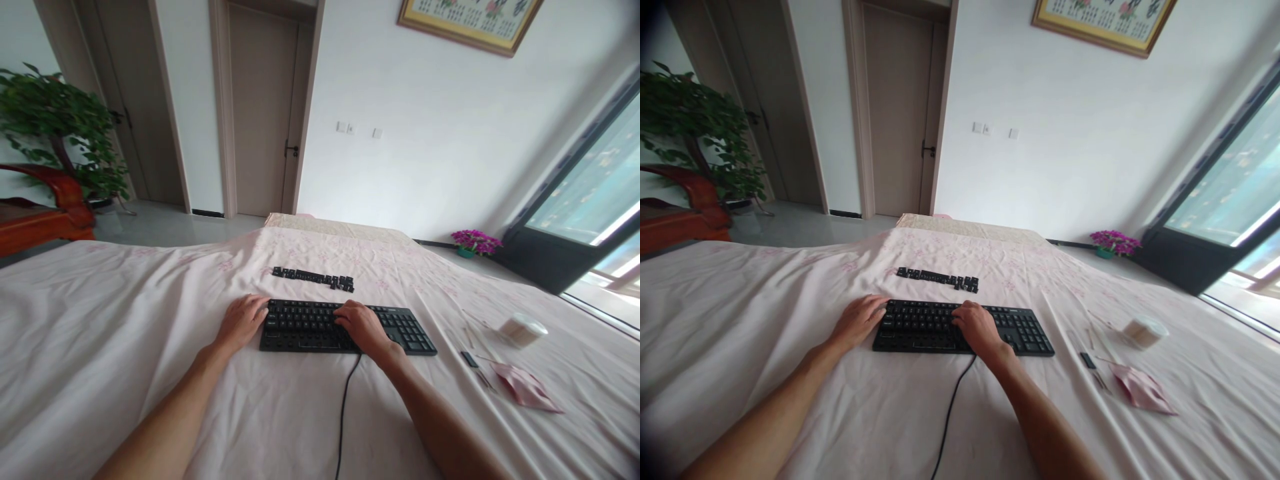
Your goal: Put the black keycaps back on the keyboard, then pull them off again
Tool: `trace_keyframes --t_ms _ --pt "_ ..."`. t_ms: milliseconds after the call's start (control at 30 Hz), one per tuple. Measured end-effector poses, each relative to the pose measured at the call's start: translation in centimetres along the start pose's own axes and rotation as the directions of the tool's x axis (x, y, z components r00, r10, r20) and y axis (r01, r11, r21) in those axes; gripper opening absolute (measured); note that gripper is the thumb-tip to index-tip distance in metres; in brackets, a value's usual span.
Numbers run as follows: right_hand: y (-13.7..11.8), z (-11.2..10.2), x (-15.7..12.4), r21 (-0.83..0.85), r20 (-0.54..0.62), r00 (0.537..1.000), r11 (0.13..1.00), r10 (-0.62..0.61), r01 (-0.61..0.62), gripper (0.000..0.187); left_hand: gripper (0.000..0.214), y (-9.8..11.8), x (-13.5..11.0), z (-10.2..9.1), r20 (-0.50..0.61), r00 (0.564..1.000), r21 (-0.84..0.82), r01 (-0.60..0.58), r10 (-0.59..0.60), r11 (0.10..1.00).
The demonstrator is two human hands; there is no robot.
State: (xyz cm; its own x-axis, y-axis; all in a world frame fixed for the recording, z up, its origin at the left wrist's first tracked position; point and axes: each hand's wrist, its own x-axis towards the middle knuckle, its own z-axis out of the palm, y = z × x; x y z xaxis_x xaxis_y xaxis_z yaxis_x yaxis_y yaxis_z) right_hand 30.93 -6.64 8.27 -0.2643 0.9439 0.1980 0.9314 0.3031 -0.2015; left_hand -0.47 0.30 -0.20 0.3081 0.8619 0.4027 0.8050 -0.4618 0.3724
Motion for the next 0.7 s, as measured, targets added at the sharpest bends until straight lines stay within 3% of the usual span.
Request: trace_keyframes --t_ms 233,433,700 --pt "0.6 0.9 -0.4 -0.068 -0.046 0.996 0.995 0.075 -0.078 0.022 0.037 0.0 0.0 0.0 0.004 1.0 0.008 -0.005 0.005 1.0" --pt "1.6 1.1 -0.7 0.066 -0.168 0.977 0.99 0.135 -0.125 0.024 0.036 0.0 0.0 -0.1 -0.004 1.0 0.005 -0.017 0.017 1.0" --pt "0.9 1.7 -2.0 0.056 -0.197 0.98 0.998 0.008 0.003 0.026 0.037 0.1 -0.1 -0.2 -0.002 1.0 0.007 -0.013 0.013 1.0"
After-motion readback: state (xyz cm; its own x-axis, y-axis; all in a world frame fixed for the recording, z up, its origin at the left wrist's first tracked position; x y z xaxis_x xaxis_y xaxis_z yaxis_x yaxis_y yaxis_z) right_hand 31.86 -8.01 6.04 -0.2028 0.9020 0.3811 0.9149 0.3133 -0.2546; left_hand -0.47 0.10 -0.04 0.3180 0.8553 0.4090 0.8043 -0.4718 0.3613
